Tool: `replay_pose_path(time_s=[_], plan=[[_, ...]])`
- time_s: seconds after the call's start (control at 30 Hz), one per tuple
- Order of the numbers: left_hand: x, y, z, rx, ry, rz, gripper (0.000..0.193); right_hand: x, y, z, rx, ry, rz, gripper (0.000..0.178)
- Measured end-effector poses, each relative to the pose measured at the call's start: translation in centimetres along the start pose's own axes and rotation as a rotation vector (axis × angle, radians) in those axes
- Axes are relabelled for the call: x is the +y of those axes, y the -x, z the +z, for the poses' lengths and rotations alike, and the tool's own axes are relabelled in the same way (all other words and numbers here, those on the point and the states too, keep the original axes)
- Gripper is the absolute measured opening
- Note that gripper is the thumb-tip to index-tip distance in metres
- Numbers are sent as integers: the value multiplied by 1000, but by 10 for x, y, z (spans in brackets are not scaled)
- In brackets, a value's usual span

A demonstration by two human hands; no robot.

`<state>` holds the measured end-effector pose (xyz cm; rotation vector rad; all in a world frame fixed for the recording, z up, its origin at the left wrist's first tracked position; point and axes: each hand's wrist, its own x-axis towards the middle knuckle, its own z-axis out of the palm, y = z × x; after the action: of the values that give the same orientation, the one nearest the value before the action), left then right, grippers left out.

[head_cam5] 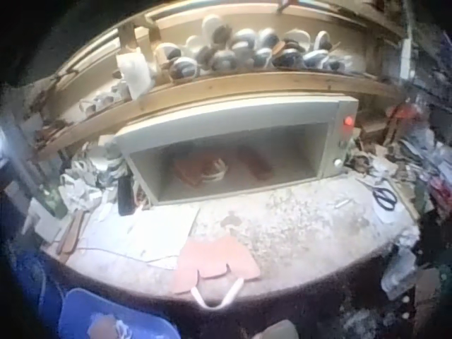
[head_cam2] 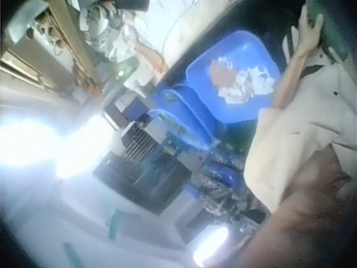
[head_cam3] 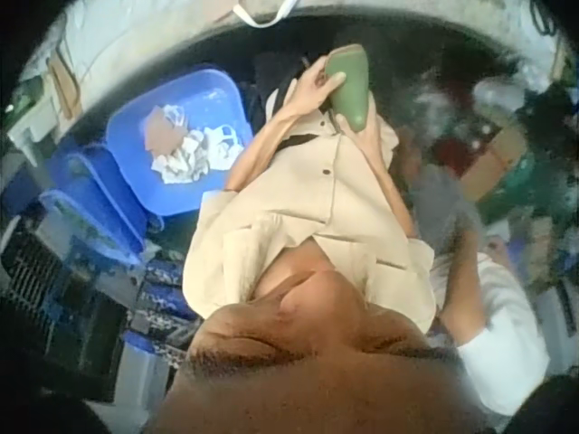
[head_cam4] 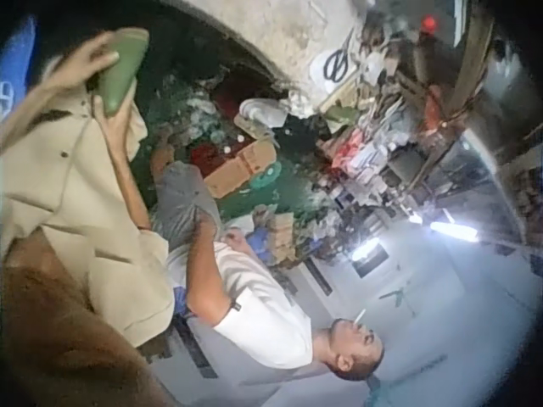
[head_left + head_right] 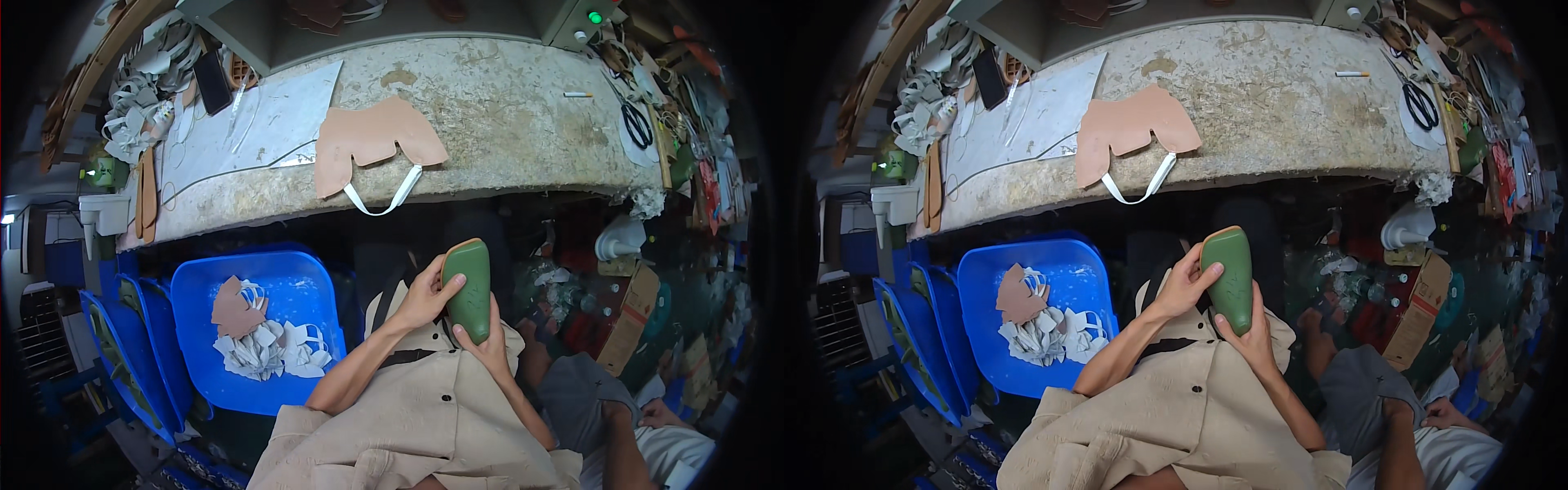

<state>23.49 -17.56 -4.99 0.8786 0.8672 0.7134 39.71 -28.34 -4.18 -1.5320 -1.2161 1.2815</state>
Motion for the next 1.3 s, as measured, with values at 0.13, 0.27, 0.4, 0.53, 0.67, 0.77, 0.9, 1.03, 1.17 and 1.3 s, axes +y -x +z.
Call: replay_pose_path(time_s=[0.13, 0.27, 0.4, 0.53, 0.67, 0.77, 0.9, 1.03, 1.17, 1.3], plan=[[3, 4, 0, 9, -49, 36, 47, 8, 5, 0, 7, 6, -11, 88], [31, -5, -1, 27, -186, 50, 46, 16, 10, 7, 62, 0, 29, 89], [34, -15, -1, 33, -190, 104, 47, 22, 4, 12, 88, 34, 36, 93], [28, -22, -10, -10, -128, 31, 47, 27, 4, 16, 89, 67, 97, 97], [28, -26, -12, -25, -139, 29, 47, 46, 1, 16, 74, 80, 59, 100], [31, -27, -13, -24, -106, 16, 47, 50, 0, 15, 63, 65, 84, 102], [25, -27, -17, -34, -39, 10, 48, 28, -1, 14, 24, 82, 151, 105], [24, -28, -16, -56, -11, 31, 45, -62, -16, -37, -98, 521, -28, 92], [0, -41, -19, -151, -79, 66, 46, -157, -114, -15, 29, 476, -325, 51], [9, -36, -11, -16, -82, 227, 37, -205, -236, 107, -29, 790, -720, 46]])
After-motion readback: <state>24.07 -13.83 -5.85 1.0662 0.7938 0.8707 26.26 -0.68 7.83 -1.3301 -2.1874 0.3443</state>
